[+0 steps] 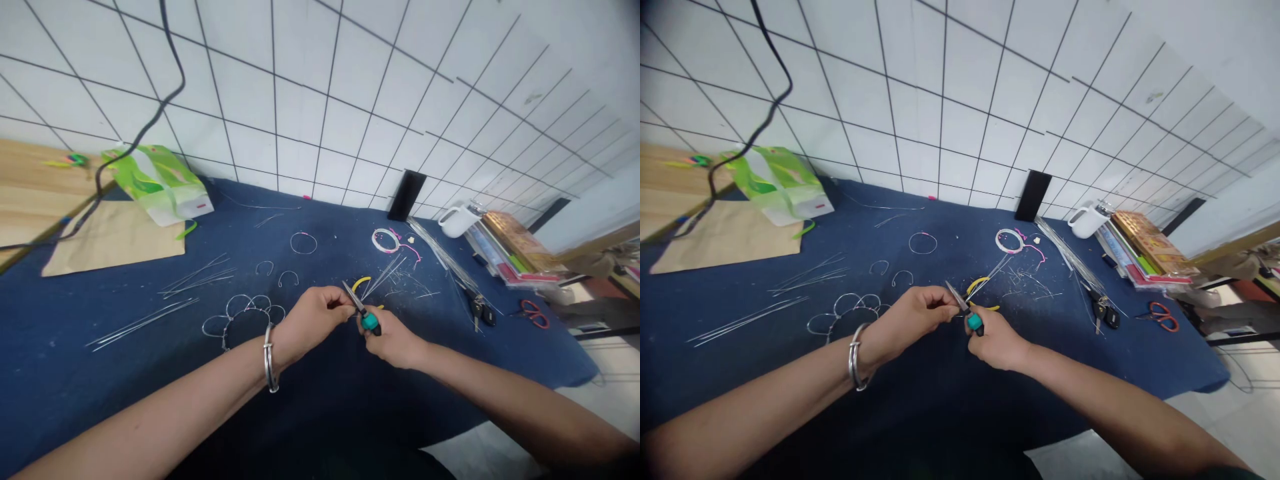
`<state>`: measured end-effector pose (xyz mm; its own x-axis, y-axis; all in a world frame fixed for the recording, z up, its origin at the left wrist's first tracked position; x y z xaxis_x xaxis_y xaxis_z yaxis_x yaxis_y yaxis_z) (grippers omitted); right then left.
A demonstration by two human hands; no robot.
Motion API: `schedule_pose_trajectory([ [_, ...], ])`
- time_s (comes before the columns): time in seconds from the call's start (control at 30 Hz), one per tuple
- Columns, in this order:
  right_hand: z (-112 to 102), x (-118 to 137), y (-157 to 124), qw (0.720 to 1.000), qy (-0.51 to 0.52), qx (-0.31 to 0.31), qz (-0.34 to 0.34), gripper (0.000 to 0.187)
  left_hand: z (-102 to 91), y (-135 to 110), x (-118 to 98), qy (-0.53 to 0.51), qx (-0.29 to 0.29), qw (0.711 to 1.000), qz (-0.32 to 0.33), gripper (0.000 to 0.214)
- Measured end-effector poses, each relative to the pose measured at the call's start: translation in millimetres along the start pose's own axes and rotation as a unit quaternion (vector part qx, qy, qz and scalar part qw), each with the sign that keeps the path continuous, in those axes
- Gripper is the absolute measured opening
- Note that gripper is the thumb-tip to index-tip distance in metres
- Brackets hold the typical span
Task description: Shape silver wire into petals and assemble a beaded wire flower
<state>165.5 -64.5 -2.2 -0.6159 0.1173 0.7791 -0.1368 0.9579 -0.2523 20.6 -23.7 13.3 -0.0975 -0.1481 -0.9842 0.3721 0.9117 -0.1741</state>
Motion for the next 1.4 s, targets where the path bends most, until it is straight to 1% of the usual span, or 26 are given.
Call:
schedule_pose_trajectory([
  [0.07, 1, 1, 1, 0.997, 0.060, 0.037, 0.030, 0.018, -0.9, 2, -1, -0.012, -0.001, 1.000, -0.007, 0.011],
  [0.17, 0, 4, 3, 0.993, 0.090, 0.064, 0.043, 0.018, -1.9, 3, -1, -0.035, -0.002, 0.999, -0.032, 0.011],
  [0.3, -7, 9, 7, 0.997, 0.051, 0.035, 0.035, 0.018, -0.9, 2, 2, -0.053, 0.010, 0.997, -0.057, 0.012],
  [0.43, -10, 14, 7, 0.999, 0.018, 0.033, 0.024, 0.015, -0.1, 3, 8, -0.059, 0.007, 0.996, -0.061, 0.015],
  [0.6, -9, 11, 3, 0.996, 0.054, 0.048, 0.057, 0.019, 0.9, 4, 14, -0.079, 0.009, 0.994, -0.074, 0.015],
  [0.7, -7, 8, 2, 0.995, 0.050, 0.054, 0.062, 0.017, 0.8, 4, 14, -0.084, 0.012, 0.993, -0.081, 0.015],
  [0.77, -7, 8, 2, 0.997, 0.035, 0.052, 0.050, 0.014, 0.9, 4, 13, -0.085, 0.016, 0.992, -0.087, 0.015],
  [0.93, -9, 12, 2, 0.999, -0.025, 0.038, -0.008, 0.007, 1.4, 5, 14, -0.076, 0.019, 0.993, -0.093, 0.016],
  [1.07, -10, 14, 4, 0.997, -0.064, 0.018, -0.031, 0.001, 1.3, 6, 14, -0.069, 0.012, 0.994, -0.089, 0.015],
  [1.27, -5, 7, 7, 0.993, -0.110, -0.014, -0.035, 0.008, 1.1, 4, 13, -0.052, -0.002, 0.996, -0.074, 0.013],
  [1.33, -3, 5, 7, 0.988, -0.143, -0.029, -0.050, 0.012, 1.5, 2, 13, -0.036, -0.014, 0.997, -0.068, 0.012],
  [1.4, -4, 5, 6, 0.976, -0.195, -0.056, -0.077, 0.016, 1.8, -2, 14, -0.018, -0.036, 0.997, -0.067, 0.011],
])
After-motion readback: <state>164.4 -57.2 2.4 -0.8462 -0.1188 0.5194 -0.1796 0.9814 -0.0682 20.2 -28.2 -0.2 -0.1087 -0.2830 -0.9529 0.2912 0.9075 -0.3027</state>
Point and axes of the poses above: each hand's wrist, its own y-axis towards the middle knuckle, its own z-axis out of the palm, x = y × z, the point moved 4 cm from there along y, towards the middle knuckle, and after that the axes turned 10 degrees about -x, right-handed, at the moved point
